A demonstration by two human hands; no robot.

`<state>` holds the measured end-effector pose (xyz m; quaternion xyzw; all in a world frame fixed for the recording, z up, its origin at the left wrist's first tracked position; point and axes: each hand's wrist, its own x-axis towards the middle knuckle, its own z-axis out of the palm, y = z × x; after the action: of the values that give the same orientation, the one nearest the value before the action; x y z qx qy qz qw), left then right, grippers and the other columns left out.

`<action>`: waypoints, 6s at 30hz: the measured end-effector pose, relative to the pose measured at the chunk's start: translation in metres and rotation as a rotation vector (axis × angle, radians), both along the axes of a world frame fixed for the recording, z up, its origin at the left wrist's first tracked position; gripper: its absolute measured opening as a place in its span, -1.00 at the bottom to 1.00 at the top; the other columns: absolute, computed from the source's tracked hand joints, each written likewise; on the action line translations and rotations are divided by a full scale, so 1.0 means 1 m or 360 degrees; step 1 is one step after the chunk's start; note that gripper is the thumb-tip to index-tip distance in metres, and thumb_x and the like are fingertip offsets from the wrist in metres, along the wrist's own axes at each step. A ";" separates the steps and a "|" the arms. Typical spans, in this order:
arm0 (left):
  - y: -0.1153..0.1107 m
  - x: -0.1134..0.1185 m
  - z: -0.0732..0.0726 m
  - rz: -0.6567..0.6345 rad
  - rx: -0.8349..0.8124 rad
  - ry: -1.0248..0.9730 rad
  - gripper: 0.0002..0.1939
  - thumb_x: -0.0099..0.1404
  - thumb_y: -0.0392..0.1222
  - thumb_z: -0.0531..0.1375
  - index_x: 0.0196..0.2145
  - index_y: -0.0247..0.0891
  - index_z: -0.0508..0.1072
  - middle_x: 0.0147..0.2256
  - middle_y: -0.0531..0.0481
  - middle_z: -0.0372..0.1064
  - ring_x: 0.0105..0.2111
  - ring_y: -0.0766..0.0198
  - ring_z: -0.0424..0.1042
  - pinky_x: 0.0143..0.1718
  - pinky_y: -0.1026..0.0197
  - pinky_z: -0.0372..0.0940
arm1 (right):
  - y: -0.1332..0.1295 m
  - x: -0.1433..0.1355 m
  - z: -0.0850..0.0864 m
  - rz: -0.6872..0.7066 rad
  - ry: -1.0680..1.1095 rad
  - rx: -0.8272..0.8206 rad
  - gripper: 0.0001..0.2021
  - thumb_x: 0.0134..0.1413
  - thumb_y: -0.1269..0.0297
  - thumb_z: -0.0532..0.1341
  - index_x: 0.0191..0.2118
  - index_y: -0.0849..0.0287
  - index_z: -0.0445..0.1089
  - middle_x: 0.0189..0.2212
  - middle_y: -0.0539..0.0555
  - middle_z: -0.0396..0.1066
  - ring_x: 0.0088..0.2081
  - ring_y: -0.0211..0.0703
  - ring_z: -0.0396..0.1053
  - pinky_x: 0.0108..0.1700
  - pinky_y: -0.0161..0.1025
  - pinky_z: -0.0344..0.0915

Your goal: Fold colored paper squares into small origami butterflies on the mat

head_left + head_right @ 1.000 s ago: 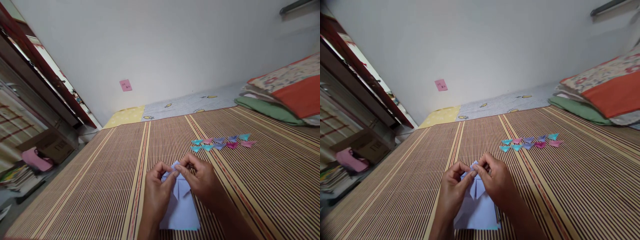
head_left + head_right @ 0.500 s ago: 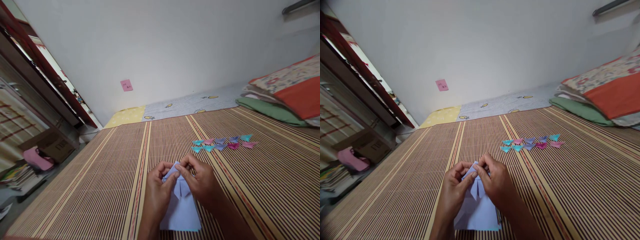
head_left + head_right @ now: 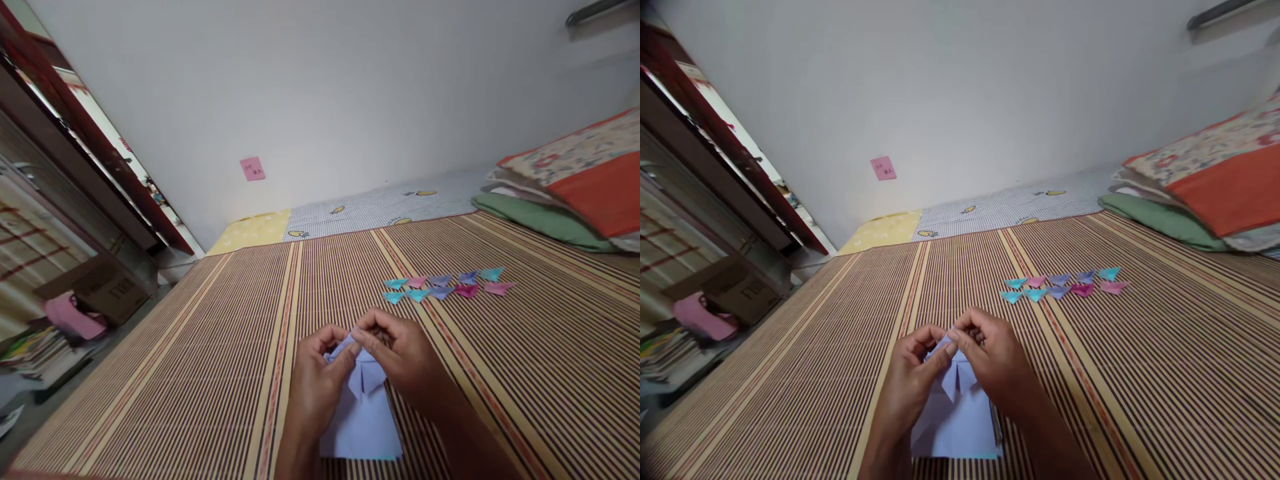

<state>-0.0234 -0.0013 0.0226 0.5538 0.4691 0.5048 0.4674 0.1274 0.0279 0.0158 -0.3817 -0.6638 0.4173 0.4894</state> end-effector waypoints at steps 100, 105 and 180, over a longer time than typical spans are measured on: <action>0.011 -0.006 -0.011 0.0016 -0.0263 -0.0255 -0.70 0.03 -0.10 0.46 -0.49 -0.32 0.45 -0.57 0.09 0.34 -0.58 0.39 0.26 -0.51 0.31 0.15 | 0.012 0.020 -0.010 0.0204 0.0136 -0.0243 -0.78 0.14 0.17 0.32 -0.43 0.18 0.41 -0.55 -0.08 0.29 -0.50 -0.28 0.22 -0.47 -0.33 0.13; 0.017 -0.021 -0.010 0.0368 -0.0055 -0.0460 -0.58 0.07 -0.09 0.47 -0.15 -0.27 0.52 -0.31 -0.06 0.57 -0.33 0.27 0.50 -0.26 0.26 0.33 | 0.022 0.033 -0.014 -0.0257 0.0545 -0.0224 -0.75 0.09 0.12 0.39 -0.42 0.15 0.40 -0.60 -0.11 0.31 -0.55 -0.31 0.23 -0.49 -0.35 0.18; -0.007 0.006 0.008 0.0199 0.0049 -0.0586 -0.74 0.21 -0.23 0.41 -0.15 -0.25 0.51 -0.07 -0.15 0.60 -0.05 0.12 0.57 0.02 0.14 0.40 | -0.011 -0.005 0.008 -0.0176 -0.0026 0.0214 -0.84 0.21 0.34 0.24 -0.42 0.14 0.38 -0.41 -0.01 0.43 -0.30 -0.13 0.40 -0.23 -0.19 0.24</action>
<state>-0.0171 -0.0084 0.0309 0.4288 0.4014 0.6327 0.5046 0.1224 0.0171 0.0234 -0.3874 -0.6722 0.3411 0.5308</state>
